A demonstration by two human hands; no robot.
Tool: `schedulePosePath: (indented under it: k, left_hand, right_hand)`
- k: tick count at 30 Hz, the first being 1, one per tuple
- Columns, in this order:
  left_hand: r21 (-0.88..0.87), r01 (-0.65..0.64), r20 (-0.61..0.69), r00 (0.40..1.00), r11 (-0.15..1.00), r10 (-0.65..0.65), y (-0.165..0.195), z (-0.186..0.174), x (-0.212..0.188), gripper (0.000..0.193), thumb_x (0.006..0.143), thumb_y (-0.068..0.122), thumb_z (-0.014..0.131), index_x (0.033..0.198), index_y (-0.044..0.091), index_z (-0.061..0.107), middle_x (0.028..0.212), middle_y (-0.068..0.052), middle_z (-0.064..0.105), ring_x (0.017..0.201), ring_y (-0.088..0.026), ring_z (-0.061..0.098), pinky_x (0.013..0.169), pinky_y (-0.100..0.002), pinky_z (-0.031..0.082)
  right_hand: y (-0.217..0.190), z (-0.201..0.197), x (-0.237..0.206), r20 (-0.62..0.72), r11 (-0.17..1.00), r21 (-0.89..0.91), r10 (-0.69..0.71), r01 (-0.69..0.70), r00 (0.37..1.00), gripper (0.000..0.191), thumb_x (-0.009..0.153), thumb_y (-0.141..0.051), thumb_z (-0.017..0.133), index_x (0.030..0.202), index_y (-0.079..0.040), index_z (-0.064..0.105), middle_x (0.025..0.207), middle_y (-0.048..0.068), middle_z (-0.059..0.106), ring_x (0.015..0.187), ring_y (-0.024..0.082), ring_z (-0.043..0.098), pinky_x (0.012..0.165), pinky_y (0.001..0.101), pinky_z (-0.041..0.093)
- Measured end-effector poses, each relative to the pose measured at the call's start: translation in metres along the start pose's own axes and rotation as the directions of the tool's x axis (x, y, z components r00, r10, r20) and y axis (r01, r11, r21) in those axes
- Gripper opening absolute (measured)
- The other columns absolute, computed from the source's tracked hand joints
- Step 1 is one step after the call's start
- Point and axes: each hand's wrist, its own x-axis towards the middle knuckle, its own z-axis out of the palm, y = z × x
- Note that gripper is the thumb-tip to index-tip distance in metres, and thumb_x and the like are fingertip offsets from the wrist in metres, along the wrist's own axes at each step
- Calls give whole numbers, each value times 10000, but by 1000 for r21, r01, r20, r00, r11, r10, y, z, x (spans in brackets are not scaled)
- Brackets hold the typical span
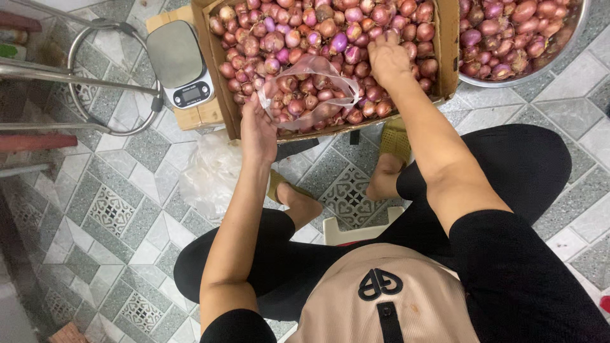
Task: The person sits on a low stool and packs red onions from a cardboard box into a clear plastic bag. They place the filled bag on a digital kitchen scale, add more onions to reach a target weight, and then tie the bag closed.
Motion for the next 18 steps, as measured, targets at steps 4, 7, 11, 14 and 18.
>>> schedulePosePath:
  k: [4,7,11,14,18]
  left_hand:
    - [-9,-16,30,999,1000,17,-1,-6,0,582,1015,419,571,1438,19,590,1350,-42,663,924,-113,563,841,-292,472]
    - [-4,-17,34,999,1000,17,-2,-9,-2,581,1017,416,564,1447,26,584,1367,-37,649,934,-104,562,845,-281,468]
    - [13,-12,34,999,1000,12,-3,-11,-4,589,1007,426,558,1449,38,579,1396,-29,638,915,-100,552,834,-265,460]
    - [24,-27,37,999,999,26,-5,-10,-4,593,1014,428,558,1465,43,575,1408,-34,632,946,-91,555,834,-251,446]
    - [17,-39,36,999,999,38,-6,-9,-3,574,1019,421,551,1442,36,603,1389,-40,648,991,-94,577,851,-254,448]
  right_hand:
    - [4,-34,13,211,897,302,267,-322,941,490,817,-292,789,1180,-3,630,1179,221,612,1035,342,629,846,463,539]
    - [5,-88,9,449,0,891,143,-454,882,442,943,-311,782,1244,-55,583,1012,177,673,626,246,463,501,313,300]
    - [-25,-152,0,142,-471,855,-188,-217,972,378,971,-131,699,1313,-22,580,1181,201,704,985,248,735,645,279,578]
    - [-60,-176,-3,33,-534,808,-382,-250,923,432,883,-98,649,1305,-70,558,1155,209,704,922,244,725,489,251,486]
    - [-109,-166,-13,287,-96,923,-471,-372,834,534,896,-74,647,1424,-114,577,1048,158,680,700,151,592,491,212,465]
